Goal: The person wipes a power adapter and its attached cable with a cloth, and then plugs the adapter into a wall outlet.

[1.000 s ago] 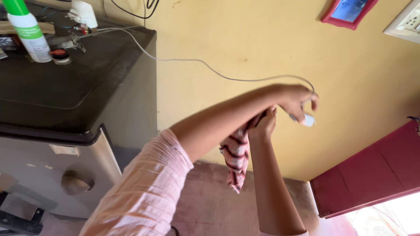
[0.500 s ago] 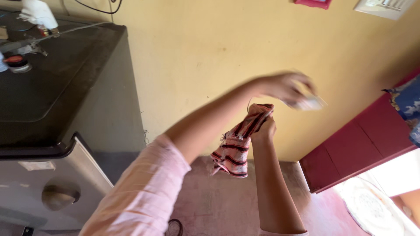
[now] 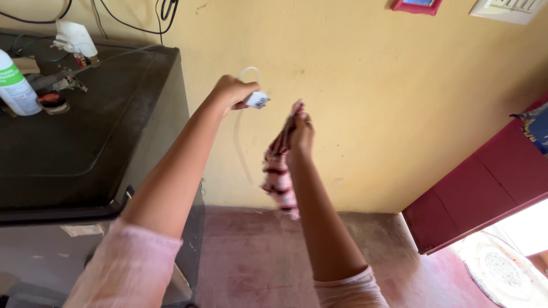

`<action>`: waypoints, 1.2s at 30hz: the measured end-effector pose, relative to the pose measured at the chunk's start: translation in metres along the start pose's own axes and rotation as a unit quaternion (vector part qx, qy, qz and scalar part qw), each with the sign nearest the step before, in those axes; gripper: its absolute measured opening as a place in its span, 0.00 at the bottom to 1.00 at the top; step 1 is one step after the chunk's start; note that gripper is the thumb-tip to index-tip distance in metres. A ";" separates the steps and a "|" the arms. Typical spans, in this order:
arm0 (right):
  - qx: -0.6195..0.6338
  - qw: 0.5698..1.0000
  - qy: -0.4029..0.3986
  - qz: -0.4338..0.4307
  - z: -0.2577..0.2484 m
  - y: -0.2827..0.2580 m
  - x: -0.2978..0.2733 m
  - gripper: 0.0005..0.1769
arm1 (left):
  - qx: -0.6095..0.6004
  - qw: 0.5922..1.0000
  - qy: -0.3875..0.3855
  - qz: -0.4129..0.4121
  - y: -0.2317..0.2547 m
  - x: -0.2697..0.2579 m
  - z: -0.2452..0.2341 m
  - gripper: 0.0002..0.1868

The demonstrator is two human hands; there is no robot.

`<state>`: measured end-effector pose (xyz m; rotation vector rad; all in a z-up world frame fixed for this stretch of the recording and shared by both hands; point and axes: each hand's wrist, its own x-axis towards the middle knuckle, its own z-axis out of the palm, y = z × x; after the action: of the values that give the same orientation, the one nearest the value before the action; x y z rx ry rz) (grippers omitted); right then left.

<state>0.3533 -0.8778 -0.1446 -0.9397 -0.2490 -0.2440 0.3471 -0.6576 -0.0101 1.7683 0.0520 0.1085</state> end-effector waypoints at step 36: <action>0.218 0.958 0.123 0.136 0.089 -0.077 -0.029 0.22 | -0.577 0.816 0.025 0.031 -0.043 -0.087 0.069 0.22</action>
<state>0.2922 -0.8452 -0.0449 -0.4895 0.0601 -0.0447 0.2692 -0.7245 -0.0696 0.5384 -0.0341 0.1849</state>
